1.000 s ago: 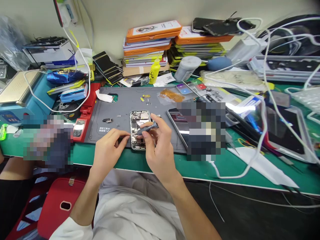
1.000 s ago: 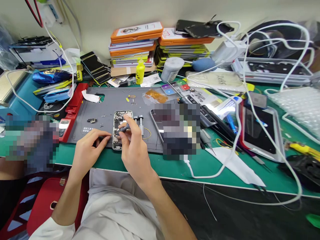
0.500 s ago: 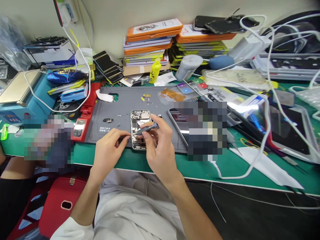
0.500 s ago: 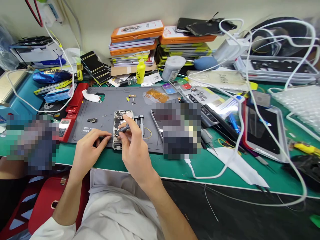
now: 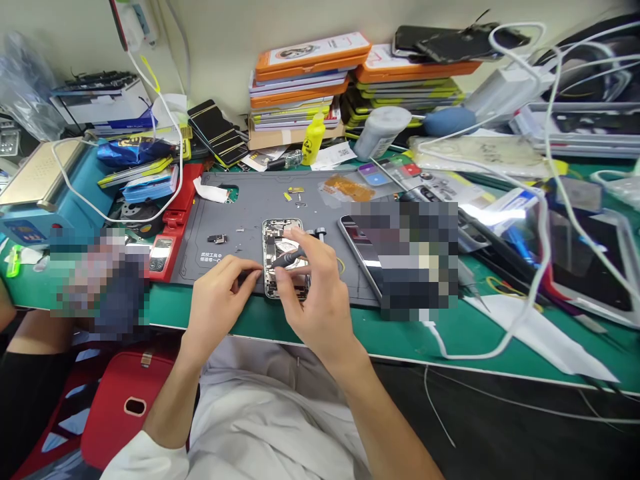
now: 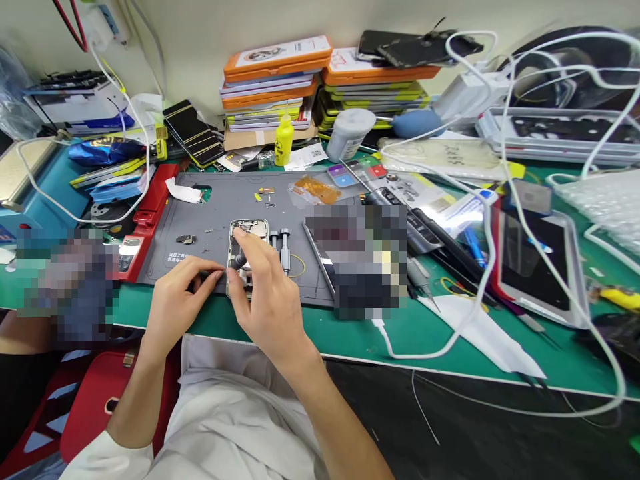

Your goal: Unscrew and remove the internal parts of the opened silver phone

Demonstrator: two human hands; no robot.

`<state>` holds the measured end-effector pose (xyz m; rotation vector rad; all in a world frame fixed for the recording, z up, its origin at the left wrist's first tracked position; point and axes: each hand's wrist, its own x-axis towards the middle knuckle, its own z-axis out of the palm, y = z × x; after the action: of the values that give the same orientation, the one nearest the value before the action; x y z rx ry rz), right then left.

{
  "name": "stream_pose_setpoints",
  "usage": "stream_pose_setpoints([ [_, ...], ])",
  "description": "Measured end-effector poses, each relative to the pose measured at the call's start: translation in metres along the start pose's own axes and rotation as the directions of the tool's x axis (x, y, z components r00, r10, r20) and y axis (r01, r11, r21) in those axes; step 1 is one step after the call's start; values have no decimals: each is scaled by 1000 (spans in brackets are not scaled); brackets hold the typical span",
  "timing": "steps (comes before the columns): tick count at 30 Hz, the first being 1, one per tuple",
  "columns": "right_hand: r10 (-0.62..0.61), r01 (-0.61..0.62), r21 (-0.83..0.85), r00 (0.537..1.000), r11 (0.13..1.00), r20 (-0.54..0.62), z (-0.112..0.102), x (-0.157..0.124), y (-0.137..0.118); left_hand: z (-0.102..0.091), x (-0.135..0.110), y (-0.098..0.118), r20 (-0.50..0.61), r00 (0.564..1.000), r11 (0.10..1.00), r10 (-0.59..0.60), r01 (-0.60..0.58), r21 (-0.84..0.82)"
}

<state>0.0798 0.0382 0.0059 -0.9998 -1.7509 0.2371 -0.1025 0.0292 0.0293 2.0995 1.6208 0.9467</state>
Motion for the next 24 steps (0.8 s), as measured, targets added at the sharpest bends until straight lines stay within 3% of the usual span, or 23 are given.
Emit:
stream_pose_setpoints([
  [9,103,-102,31,995,994,-16,4,-5,2,0,0,0,11,1000,1000,10,-10,22],
  [16,281,-262,234,958,936,-51,3,-7,-1,0,-1,-2,28,1000,1000,12,-12,12],
  [22,261,-255,298,965,920,20,3,-7,-3,-1,0,-1,44,999,1000,17,-17,6],
  [24,263,-236,311,964,921,-48,3,-6,-4,-2,0,-1,43,999,1000,-6,5,11],
])
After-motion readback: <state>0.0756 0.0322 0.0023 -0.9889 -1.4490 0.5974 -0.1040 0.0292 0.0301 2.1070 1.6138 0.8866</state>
